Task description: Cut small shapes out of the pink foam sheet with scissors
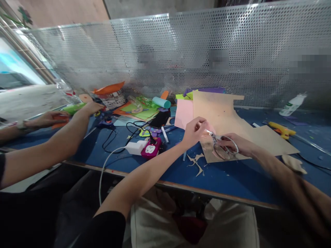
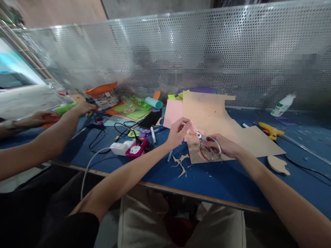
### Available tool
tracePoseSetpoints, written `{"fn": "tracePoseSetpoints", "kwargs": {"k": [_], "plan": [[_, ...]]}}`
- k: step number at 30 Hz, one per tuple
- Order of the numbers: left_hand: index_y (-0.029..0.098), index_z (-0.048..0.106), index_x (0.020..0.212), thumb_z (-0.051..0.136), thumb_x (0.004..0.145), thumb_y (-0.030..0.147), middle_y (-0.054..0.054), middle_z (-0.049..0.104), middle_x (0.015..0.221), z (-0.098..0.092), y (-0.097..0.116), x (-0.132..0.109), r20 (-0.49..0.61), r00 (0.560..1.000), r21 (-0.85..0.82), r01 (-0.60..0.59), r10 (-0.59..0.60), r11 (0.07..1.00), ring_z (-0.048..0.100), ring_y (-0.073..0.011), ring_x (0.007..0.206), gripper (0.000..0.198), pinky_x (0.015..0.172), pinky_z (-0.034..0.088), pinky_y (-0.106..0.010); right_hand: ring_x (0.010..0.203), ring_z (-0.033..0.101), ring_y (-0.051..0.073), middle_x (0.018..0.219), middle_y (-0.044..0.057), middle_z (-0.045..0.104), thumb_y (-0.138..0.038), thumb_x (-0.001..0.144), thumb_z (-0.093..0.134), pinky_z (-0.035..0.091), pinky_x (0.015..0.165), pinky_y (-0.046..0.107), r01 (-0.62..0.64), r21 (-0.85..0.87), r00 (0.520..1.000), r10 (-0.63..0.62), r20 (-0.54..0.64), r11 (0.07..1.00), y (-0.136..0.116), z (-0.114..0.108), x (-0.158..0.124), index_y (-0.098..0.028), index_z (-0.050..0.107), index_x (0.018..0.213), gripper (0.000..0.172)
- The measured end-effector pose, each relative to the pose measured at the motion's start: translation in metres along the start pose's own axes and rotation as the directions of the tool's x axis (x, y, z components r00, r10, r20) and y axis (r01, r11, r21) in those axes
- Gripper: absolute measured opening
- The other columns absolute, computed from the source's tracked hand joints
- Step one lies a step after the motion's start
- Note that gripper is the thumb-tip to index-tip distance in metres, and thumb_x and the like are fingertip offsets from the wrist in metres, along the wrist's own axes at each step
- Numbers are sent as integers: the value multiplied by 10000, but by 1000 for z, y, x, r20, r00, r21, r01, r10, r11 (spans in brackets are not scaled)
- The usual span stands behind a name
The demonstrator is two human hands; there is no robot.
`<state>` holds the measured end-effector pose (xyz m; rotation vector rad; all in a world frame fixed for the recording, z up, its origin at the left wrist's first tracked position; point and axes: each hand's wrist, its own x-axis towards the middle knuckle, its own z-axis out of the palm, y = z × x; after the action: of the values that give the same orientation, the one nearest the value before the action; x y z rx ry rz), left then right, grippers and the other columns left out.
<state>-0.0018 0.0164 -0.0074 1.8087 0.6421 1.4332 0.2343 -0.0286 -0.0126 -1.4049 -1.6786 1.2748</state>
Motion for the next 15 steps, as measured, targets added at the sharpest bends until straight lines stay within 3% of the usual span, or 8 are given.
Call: {"fn": "tracePoseSetpoints", "kwargs": {"k": [6,11,15], "plan": [[171,691,957,628,1030,575,-11,639,787,-2,-1,1,-7,1000,20,-1,1,1000,466,-110,640,416,578,359,-265,620,658,165,790,25,697,-479,679,839,506,547,277,222,193,942,-159,-295,956,-8,10,1,-211,628,848,381],[181,731,1037,636,1019,612,-3,619,741,-2,-2,2,-10,999,-10,40,-40,999,467,-114,599,442,553,358,-271,458,510,108,595,-39,572,-465,712,827,391,409,233,276,184,885,-174,-432,943,-3,7,5,-229,612,859,351],[190,755,1053,646,1018,570,-30,667,811,-2,0,3,-55,998,32,30,-28,999,489,-124,646,396,569,366,-271,477,512,102,730,27,698,-499,705,815,395,413,237,306,98,838,-220,-499,947,-9,7,2,-223,625,870,373]]}}
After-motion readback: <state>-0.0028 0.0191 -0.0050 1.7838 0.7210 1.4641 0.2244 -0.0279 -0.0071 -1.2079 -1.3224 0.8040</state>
